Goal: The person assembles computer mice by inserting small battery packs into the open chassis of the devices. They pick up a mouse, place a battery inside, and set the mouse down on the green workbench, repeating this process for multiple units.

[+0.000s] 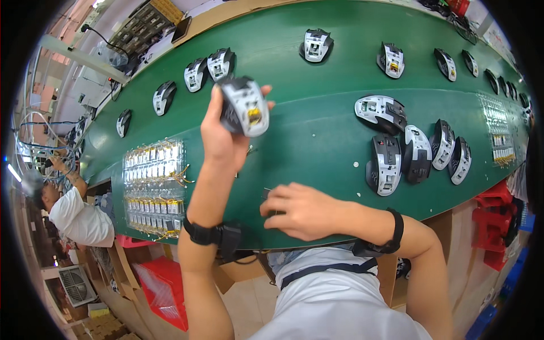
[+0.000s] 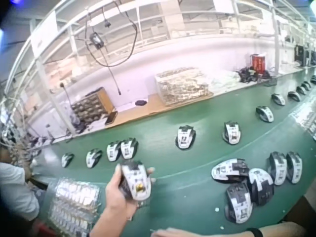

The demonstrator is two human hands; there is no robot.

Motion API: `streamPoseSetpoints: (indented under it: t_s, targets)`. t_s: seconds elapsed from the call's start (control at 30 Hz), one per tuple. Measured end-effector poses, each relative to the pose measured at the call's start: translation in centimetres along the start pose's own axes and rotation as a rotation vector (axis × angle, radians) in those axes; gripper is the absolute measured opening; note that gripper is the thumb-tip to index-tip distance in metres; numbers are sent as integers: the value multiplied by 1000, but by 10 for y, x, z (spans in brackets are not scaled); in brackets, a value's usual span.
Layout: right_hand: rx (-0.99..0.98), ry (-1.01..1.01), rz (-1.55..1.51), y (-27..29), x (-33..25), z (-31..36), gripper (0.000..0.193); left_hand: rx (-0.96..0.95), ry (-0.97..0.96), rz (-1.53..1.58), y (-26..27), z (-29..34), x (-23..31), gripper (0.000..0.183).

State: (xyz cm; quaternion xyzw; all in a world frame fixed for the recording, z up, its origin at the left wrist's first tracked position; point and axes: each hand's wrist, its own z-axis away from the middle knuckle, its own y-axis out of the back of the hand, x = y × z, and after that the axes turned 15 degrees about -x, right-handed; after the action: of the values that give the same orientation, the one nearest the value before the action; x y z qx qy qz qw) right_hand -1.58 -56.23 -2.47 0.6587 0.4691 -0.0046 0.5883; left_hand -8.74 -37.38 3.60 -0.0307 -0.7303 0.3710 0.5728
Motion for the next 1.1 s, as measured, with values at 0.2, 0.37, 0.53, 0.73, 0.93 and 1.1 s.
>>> streamPoseSetpoints:
  t_s: [0.2,0.37,0.53,0.73,0.93,1.1]
  targets:
    - [5,-77,-14,-22,12,7,8,-184,275,-123,-6,-93,-14,51]
    - [-31,-115,112,-15,8,3,9,-71,307,-467,12,-148,-41,34]
    - [28,-197,-175,-12,5,3,10,92,337,-673,32,-169,-63,38]
    - [246,-282,-489,-10,8,-5,11,264,-77,-1604,109,-160,-48,39]
    - [318,-381,-609,-7,18,-7,11,122,-288,-2047,46,-192,-63,45]
    - [467,-381,-451,10,19,-2,11,52,428,-1910,-42,-261,-91,106]
